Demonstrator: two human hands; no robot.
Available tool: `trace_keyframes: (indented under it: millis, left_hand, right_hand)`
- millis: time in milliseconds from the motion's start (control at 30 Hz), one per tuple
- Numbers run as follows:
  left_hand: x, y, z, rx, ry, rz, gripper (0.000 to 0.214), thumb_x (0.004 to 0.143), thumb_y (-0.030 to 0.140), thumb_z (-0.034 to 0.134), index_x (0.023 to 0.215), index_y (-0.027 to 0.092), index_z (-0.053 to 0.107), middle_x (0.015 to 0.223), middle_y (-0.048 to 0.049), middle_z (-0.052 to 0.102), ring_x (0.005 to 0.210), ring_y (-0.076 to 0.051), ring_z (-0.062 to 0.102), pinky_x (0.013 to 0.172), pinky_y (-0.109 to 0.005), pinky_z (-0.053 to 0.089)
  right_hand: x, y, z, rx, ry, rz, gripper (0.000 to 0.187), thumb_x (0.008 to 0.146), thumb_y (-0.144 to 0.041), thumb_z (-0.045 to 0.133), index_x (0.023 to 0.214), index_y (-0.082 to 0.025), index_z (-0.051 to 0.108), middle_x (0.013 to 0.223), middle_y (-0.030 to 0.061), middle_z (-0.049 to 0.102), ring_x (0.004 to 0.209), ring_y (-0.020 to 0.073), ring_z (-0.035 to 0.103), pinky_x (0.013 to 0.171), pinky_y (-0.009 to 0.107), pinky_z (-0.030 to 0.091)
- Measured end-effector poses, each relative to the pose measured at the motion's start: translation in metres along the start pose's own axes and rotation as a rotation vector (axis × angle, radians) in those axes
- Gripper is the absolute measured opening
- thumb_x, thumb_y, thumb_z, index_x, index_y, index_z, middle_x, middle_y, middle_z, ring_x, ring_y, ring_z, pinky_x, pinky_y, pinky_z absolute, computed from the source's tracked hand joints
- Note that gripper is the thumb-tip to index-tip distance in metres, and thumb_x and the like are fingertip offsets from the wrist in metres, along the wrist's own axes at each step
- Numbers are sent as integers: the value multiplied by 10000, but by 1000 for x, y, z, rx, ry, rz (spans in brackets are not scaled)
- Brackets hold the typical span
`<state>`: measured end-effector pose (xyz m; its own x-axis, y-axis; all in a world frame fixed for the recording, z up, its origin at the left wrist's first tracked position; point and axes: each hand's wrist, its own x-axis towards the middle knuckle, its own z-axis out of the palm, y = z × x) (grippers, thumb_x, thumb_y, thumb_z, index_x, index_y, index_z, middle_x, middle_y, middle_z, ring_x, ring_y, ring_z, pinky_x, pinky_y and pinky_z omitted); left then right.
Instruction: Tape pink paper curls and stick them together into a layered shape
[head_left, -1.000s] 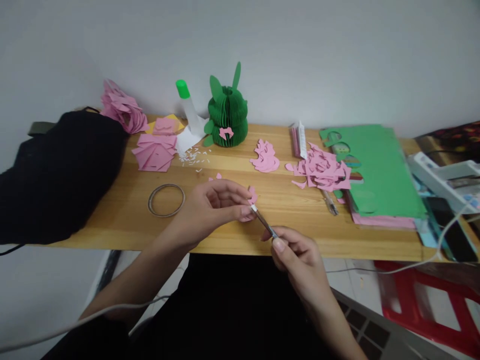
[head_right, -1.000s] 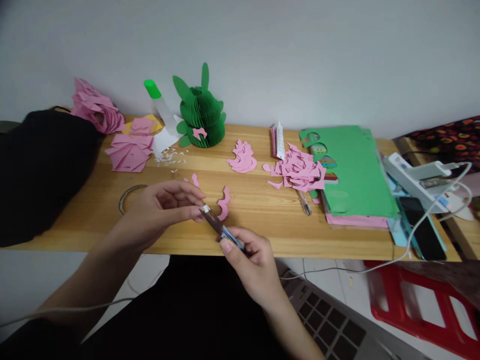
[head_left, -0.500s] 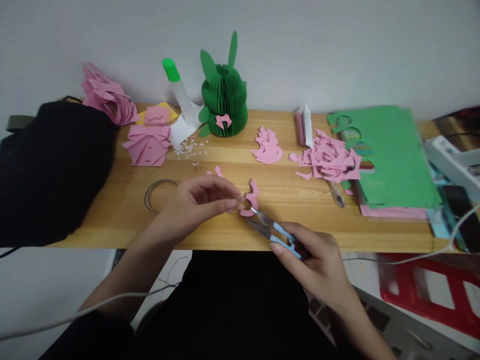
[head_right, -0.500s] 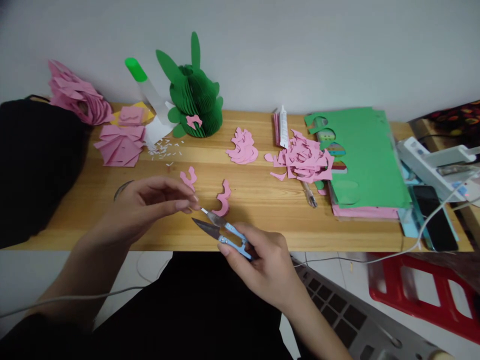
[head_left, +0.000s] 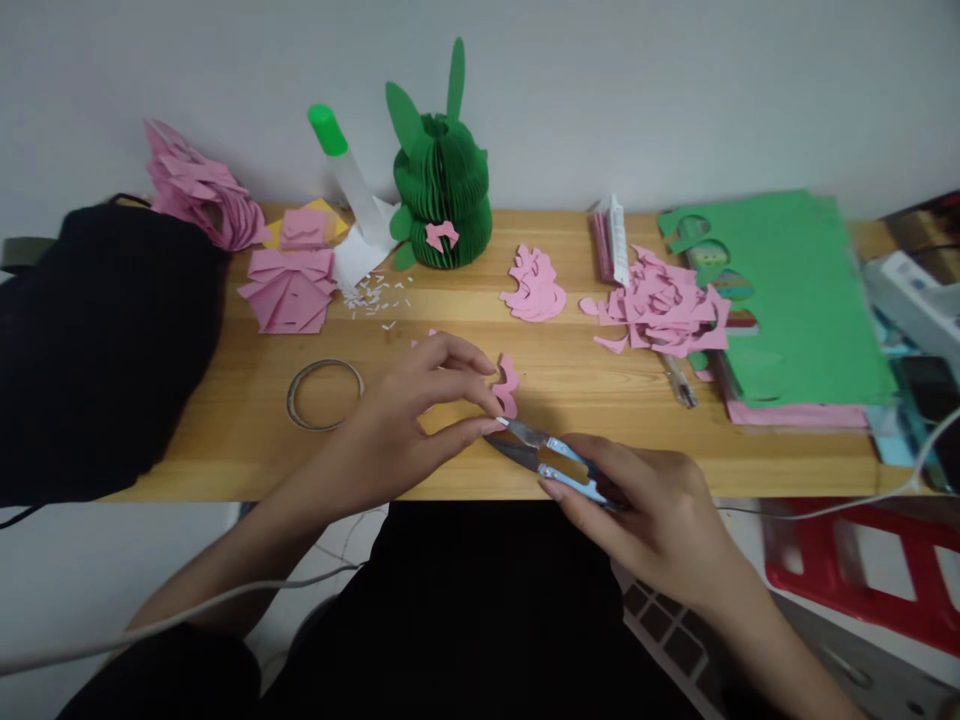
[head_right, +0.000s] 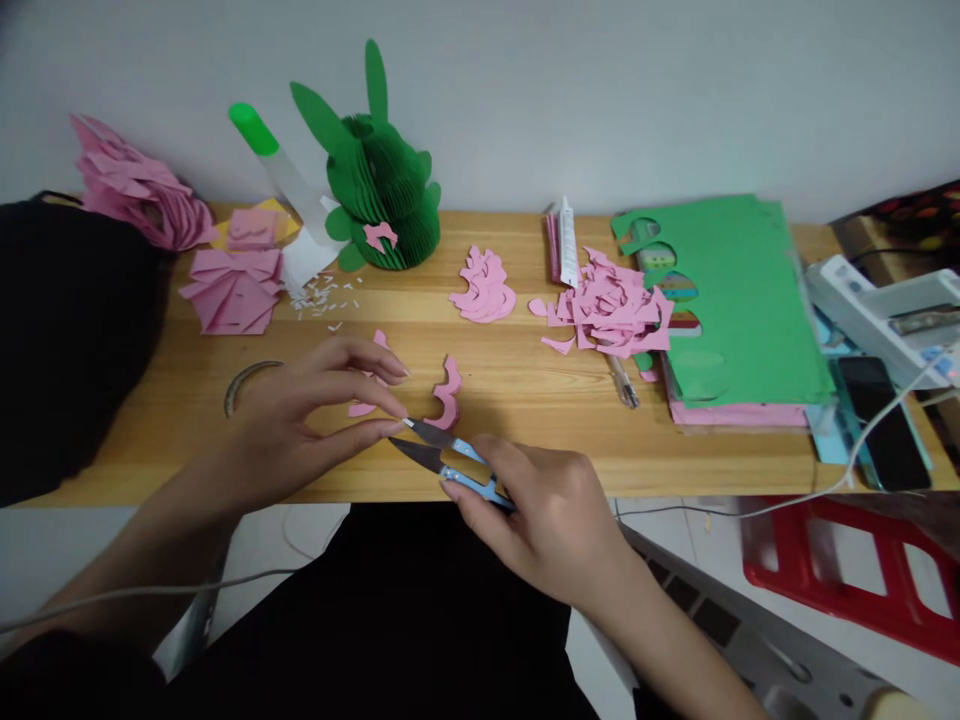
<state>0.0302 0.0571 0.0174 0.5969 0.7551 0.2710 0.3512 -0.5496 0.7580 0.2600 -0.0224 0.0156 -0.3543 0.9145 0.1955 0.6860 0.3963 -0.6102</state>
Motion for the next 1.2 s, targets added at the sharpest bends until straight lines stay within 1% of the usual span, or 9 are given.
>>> trace_keyframes:
  millis: [100, 333, 467, 567, 667, 867, 1033, 1100, 1200]
  left_hand:
    - [1, -1, 0, 7, -16, 27, 38, 868, 172, 664, 844, 194, 685, 1014, -38, 623, 1004, -151, 612, 942, -268, 486]
    - [3, -1, -3, 46, -73, 55, 71, 883, 153, 638, 834, 193, 670, 1051, -49, 608, 1028, -157, 597, 925, -265, 486]
    - [6, 0, -4, 48, -75, 63, 64, 879, 155, 643, 831, 184, 673, 1042, -52, 616, 1006, -156, 604, 908, -254, 491]
    - [6, 0, -4, 53, -81, 108, 61, 885, 156, 633, 906, 189, 680, 1056, -54, 617, 992, -157, 606, 912, -274, 497]
    - [5, 1, -5, 110, -121, 142, 121, 898, 127, 606, 962, 199, 678, 1087, -53, 607, 996, -153, 593, 945, -308, 481]
    - [6, 6, -8, 242, -225, 166, 175, 899, 63, 548, 877, 205, 647, 1101, -44, 580, 1014, -163, 578, 980, -376, 451]
    - [10, 7, -10, 258, -313, 185, 186, 905, 50, 499, 867, 191, 615, 1098, -62, 560, 1012, -181, 583, 939, -393, 463]
    - [10, 7, -10, 254, -326, 200, 166, 905, 55, 497, 875, 185, 596, 1095, -68, 556, 1000, -184, 585, 922, -391, 470]
    - [11, 6, -11, 245, -307, 220, 142, 902, 61, 508, 881, 183, 577, 1103, -70, 562, 1004, -181, 587, 918, -374, 474]
  right_hand:
    - [1, 1, -2, -26, -17, -14, 191, 929, -290, 581, 1038, -144, 641, 650, 20, 692, 434, 108, 541, 455, 237, 403]
    - [4, 0, -7, -24, -51, 0, 186, 923, -299, 580, 1029, -174, 667, 600, 3, 662, 390, 103, 493, 431, 248, 360]
    - [6, 0, -8, -59, -43, -36, 188, 935, -296, 564, 1016, -156, 659, 577, 1, 645, 382, 104, 493, 417, 246, 353]
    - [6, 0, -10, -87, -48, -59, 209, 954, -308, 536, 1009, -144, 654, 581, 8, 651, 381, 104, 502, 413, 241, 360]
    - [7, -1, -13, -100, -97, -53, 248, 976, -303, 497, 1012, -119, 660, 586, 15, 658, 405, 113, 541, 428, 237, 381]
    - [8, -1, -17, -89, -169, -65, 322, 988, -317, 475, 951, -72, 682, 567, 16, 639, 406, 113, 545, 416, 239, 363]
    - [10, -1, -17, -93, -160, -94, 330, 989, -326, 477, 925, -78, 685, 529, -7, 601, 387, 107, 527, 408, 237, 351]
    - [10, -2, -17, -94, -158, -100, 322, 990, -322, 480, 932, -80, 685, 520, -15, 590, 384, 106, 526, 410, 238, 351]
    - [10, -1, -18, -89, -161, -103, 311, 988, -316, 486, 972, -75, 683, 513, -25, 579, 384, 106, 527, 413, 239, 349]
